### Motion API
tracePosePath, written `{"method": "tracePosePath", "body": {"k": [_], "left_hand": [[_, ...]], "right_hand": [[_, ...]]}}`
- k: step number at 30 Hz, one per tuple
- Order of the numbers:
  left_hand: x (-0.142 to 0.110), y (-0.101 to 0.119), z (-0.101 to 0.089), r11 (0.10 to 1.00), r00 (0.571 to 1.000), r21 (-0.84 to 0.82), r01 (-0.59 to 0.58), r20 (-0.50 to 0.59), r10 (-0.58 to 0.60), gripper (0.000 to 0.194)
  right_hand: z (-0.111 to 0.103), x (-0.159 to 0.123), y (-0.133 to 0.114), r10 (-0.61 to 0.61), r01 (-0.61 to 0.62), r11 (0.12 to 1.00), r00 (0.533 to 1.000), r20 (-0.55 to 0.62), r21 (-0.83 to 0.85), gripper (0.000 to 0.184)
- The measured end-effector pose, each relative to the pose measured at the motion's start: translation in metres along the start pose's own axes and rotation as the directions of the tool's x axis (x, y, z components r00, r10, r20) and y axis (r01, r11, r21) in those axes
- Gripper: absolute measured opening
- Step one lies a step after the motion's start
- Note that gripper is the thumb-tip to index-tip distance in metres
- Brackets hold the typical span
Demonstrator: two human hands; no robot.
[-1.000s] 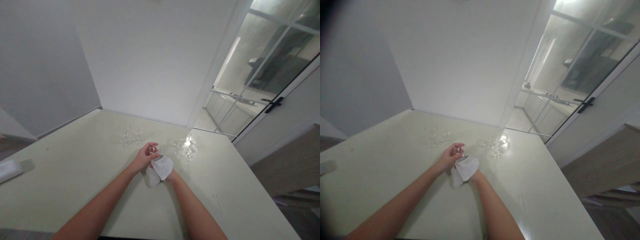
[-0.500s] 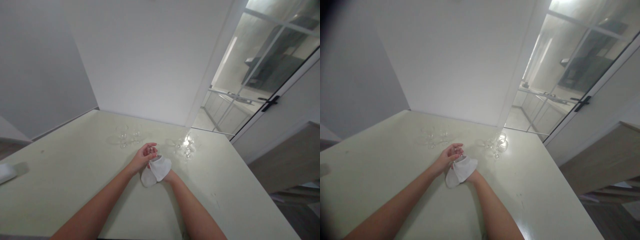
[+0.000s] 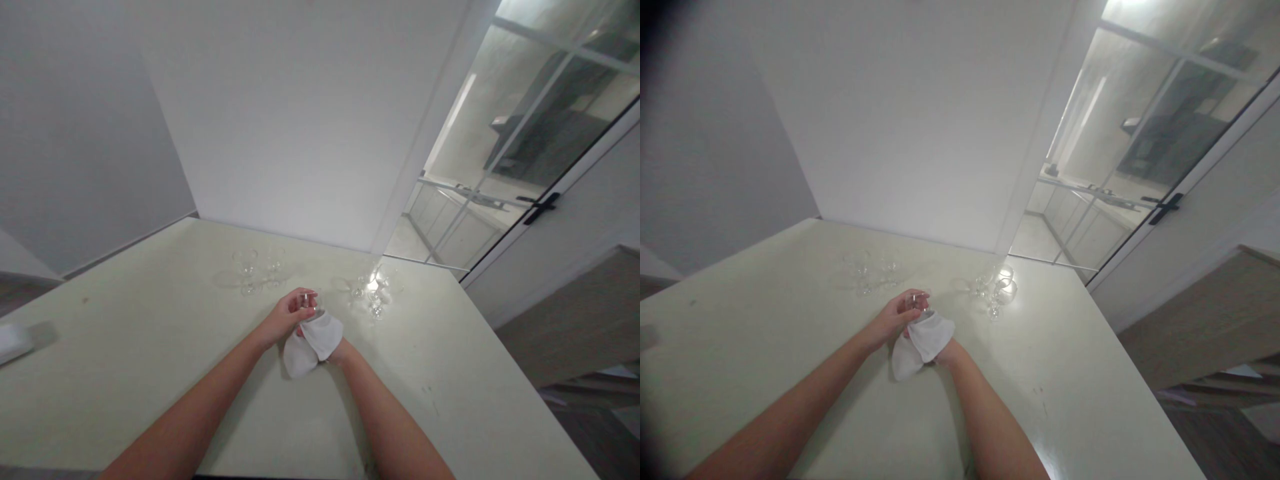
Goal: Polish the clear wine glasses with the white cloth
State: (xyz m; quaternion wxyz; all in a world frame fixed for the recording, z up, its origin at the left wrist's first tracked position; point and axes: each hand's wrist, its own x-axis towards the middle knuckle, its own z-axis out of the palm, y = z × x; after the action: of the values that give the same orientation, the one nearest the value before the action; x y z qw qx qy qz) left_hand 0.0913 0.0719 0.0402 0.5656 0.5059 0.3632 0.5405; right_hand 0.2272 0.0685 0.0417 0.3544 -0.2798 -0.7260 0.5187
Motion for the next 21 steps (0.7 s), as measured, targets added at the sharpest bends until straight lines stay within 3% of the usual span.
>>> {"method": "tracePosePath", "body": {"k": [14, 21], "left_hand": [[-0.002, 0.009, 0.001, 1.0, 1.0, 0.019, 0.015, -0.005, -0.015, 0.048], [-0.003, 0.011, 0.003, 0.999, 1.0, 0.028, 0.023, -0.011, -0.022, 0.047]], "right_hand": [[0.002, -0.003, 0.002, -0.035, 0.036, 0.996, 0.999, -0.01, 0.086, 0.025], [0.0, 0.0, 0.008, -0.035, 0.034, 0.999, 0.999, -0.006, -0.033, 0.023]]}}
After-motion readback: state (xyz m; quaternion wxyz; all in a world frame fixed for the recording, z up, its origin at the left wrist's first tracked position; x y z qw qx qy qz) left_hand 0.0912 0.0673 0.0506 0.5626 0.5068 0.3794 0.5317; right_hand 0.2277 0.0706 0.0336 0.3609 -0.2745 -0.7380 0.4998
